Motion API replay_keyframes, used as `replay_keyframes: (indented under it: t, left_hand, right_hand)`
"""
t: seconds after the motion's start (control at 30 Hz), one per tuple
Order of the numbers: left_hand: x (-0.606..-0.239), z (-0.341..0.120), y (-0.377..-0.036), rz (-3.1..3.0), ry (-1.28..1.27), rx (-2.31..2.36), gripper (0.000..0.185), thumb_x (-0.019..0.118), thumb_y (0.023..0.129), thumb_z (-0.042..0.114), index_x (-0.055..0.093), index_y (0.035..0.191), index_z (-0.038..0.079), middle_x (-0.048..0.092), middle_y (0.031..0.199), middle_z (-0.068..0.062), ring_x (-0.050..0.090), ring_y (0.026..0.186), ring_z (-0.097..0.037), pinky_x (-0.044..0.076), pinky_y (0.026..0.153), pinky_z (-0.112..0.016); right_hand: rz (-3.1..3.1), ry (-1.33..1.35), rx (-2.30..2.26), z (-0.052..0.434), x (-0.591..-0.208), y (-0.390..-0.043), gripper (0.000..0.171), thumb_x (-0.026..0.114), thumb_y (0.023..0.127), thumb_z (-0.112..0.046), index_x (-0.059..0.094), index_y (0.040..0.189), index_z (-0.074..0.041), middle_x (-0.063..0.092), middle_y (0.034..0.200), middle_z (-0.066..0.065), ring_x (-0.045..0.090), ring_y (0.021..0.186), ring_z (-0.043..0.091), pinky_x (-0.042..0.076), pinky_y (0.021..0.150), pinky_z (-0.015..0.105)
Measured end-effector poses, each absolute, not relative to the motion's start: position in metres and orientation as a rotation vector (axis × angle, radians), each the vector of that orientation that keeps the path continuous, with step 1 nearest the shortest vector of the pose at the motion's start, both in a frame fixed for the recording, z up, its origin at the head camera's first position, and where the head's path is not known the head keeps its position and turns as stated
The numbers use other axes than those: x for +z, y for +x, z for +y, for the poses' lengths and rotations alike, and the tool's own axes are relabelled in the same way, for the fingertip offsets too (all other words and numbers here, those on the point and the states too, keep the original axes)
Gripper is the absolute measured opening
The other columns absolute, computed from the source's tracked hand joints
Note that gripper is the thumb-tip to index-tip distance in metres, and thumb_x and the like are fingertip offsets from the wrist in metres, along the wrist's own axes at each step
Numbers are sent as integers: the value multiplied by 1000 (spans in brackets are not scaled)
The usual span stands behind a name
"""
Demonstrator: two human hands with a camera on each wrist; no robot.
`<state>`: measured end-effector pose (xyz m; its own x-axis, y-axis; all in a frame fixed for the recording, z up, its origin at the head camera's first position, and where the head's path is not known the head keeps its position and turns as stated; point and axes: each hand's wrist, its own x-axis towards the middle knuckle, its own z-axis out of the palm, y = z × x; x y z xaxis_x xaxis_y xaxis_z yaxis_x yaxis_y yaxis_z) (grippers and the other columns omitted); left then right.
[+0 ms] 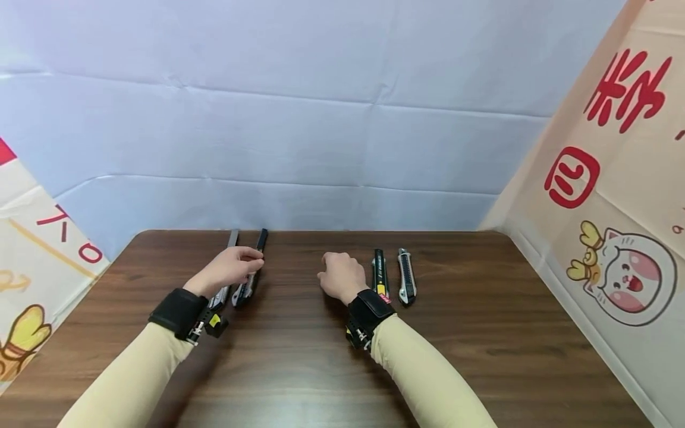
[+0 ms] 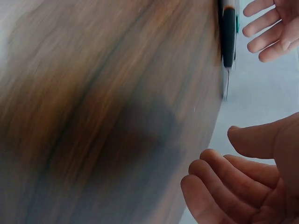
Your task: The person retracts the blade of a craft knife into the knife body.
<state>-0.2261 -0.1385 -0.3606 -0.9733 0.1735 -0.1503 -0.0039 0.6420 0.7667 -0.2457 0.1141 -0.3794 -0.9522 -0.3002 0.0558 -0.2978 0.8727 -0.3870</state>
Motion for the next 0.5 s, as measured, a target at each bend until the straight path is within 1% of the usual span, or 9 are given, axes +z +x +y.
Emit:
replay_keyframes:
  t: [0.13, 0.2, 0.37, 0.5]
  left_hand:
    - [-364, -148, -226, 2735, 85, 1141, 42, 49, 102, 21, 50, 137, -2, 54, 135, -23, 53, 121, -38, 48, 97, -48]
    - [-366, -150, -226, 2760, 68, 1108, 42, 50, 101, 21, 50, 137, -3, 53, 135, -24, 53, 121, -39, 48, 98, -49]
    - [-370, -148, -227, 2859, 46, 927, 43, 54, 99, 23, 53, 135, -2, 56, 133, -23, 57, 115, -38, 49, 93, -49]
    - [-373, -145, -228, 2934, -7, 770, 46, 58, 96, 25, 53, 135, -1, 63, 124, -21, 63, 100, -34, 52, 82, -45]
  right_hand:
    - [3017, -509, -629, 102, -383, -247, 30, 66, 94, -23, 66, 120, -10, 69, 91, 2, 63, 74, 18, 53, 64, 34]
    - [3012, -520, -626, 98, -384, -247, 29, 66, 93, -23, 67, 119, -10, 69, 92, 3, 64, 76, 18, 54, 65, 34]
    - [2993, -544, -660, 88, -385, -247, 28, 66, 93, -23, 67, 118, -10, 69, 91, 2, 63, 74, 17, 53, 64, 33]
    - [2978, -563, -733, 81, -385, -247, 29, 65, 94, -23, 67, 120, -11, 68, 87, 0, 58, 67, 13, 48, 58, 28]
